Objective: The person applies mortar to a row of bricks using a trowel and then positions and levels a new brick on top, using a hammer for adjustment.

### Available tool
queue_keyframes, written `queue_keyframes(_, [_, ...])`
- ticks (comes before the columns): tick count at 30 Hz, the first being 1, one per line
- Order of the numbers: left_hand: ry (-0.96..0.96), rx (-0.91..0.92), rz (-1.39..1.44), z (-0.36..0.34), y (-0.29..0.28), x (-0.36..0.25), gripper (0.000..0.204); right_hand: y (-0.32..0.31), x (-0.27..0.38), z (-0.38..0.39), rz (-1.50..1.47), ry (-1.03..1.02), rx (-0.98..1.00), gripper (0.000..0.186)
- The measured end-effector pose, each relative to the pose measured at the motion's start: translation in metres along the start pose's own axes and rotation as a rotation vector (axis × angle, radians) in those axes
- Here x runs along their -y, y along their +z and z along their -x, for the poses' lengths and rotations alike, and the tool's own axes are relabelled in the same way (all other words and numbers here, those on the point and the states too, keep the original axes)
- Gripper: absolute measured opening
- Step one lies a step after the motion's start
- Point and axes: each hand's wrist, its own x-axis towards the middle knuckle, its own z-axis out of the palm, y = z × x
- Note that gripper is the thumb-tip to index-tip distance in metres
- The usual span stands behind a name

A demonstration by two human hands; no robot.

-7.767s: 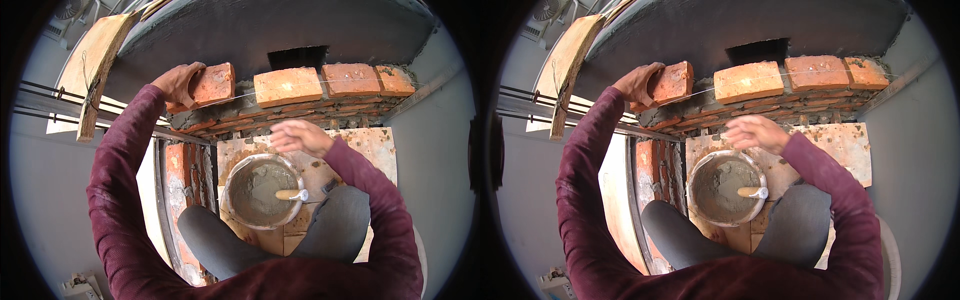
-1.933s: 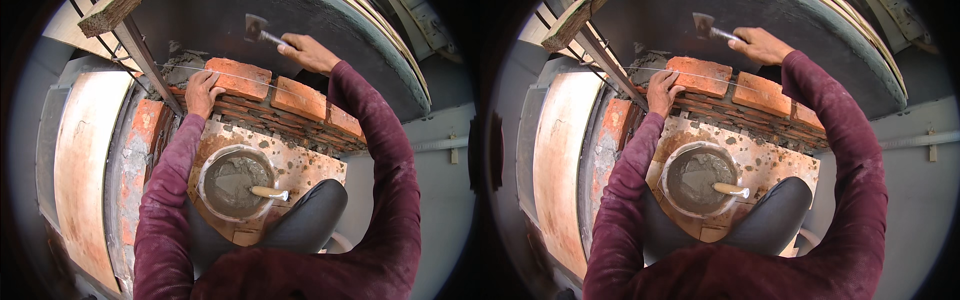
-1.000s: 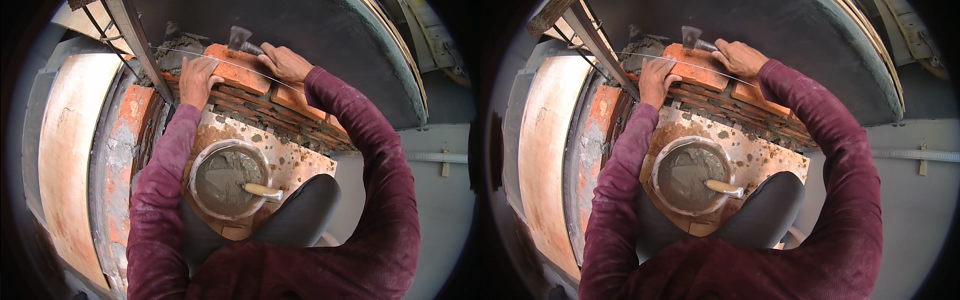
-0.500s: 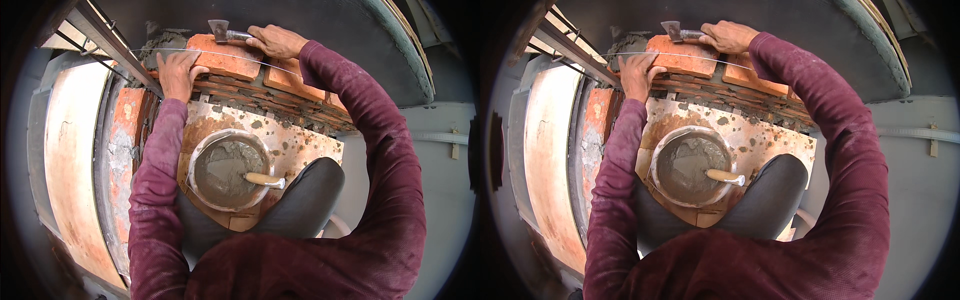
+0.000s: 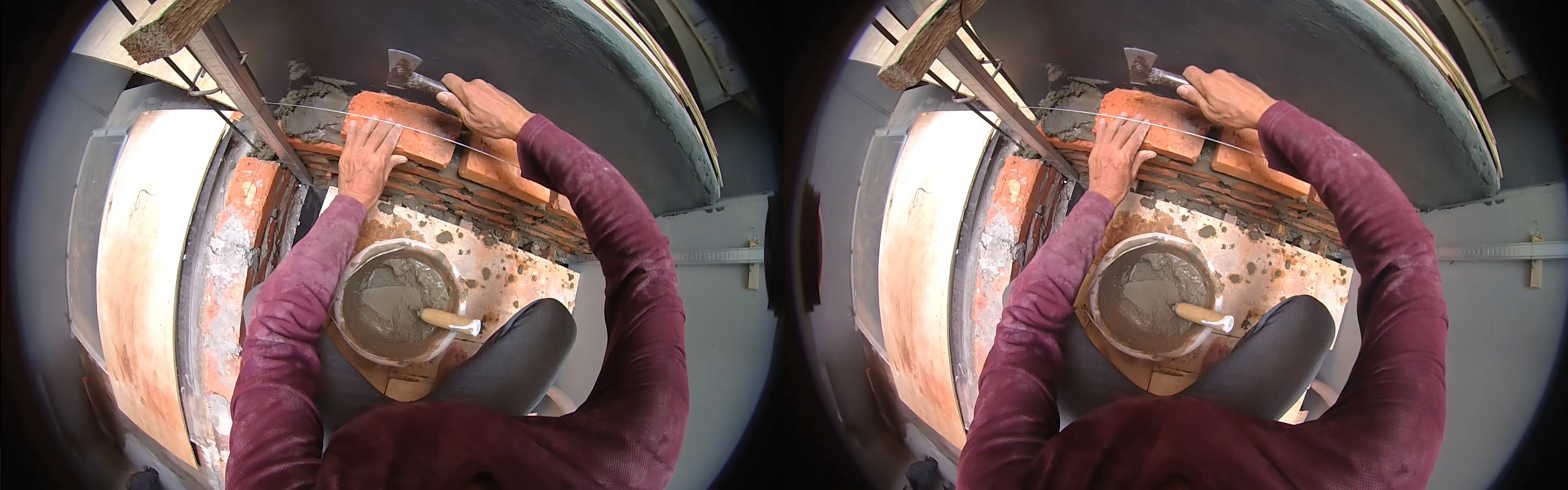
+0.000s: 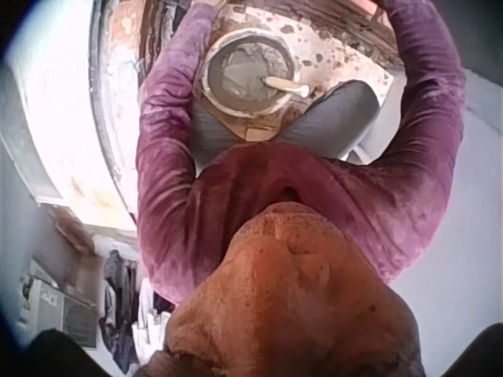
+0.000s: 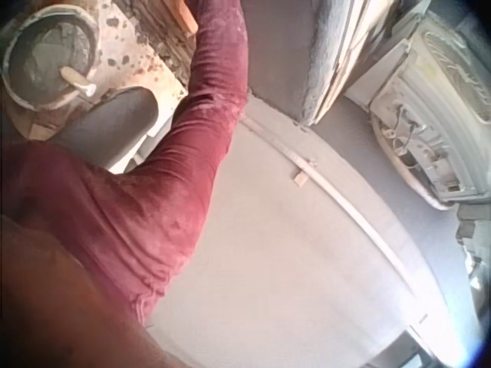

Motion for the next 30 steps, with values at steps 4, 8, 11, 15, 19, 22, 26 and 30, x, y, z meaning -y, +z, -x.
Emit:
queue_keyframes(4, [-0.035,-0.061,0.065,0.000,0.002,0.005,0.043,-0.003,0.009,0.002,-0.045,-0.029,-0.072,0.038])
queue_keyframes(8, [-0.030,-0.073,0.096,-0.004,0.003,0.003,0.039,0.019,-0.003,-0.012,0.081,-0.020,0.051,0.037])
queue_keyframes(11, [-0.037,-0.071,0.108,-0.004,0.001,0.006,0.039,0.024,-0.008,-0.018,0.088,-0.015,0.131,0.036])
queue_keyframes(15, [-0.053,-0.102,0.148,-0.002,0.001,0.005,0.039,0.021,0.001,-0.010,0.040,0.007,0.106,0.035])
queue_keyframes(19, [-0.061,-0.079,0.144,-0.002,-0.001,0.004,0.039,0.026,-0.003,-0.008,0.068,0.016,0.159,0.035])
queue_keyframes(22, [-0.056,-0.090,0.132,0.000,0.003,0.007,0.039,0.026,0.001,-0.007,0.066,0.002,0.141,0.036])
queue_keyframes(26, [-0.063,-0.069,0.114,-0.005,0.003,0.005,0.041,0.017,-0.006,-0.022,0.118,-0.061,0.177,0.039])
queue_keyframes(30, [-0.040,-0.063,0.063,-0.002,0.000,0.007,0.041,0.002,0.008,-0.008,0.032,-0.021,0.106,0.041])
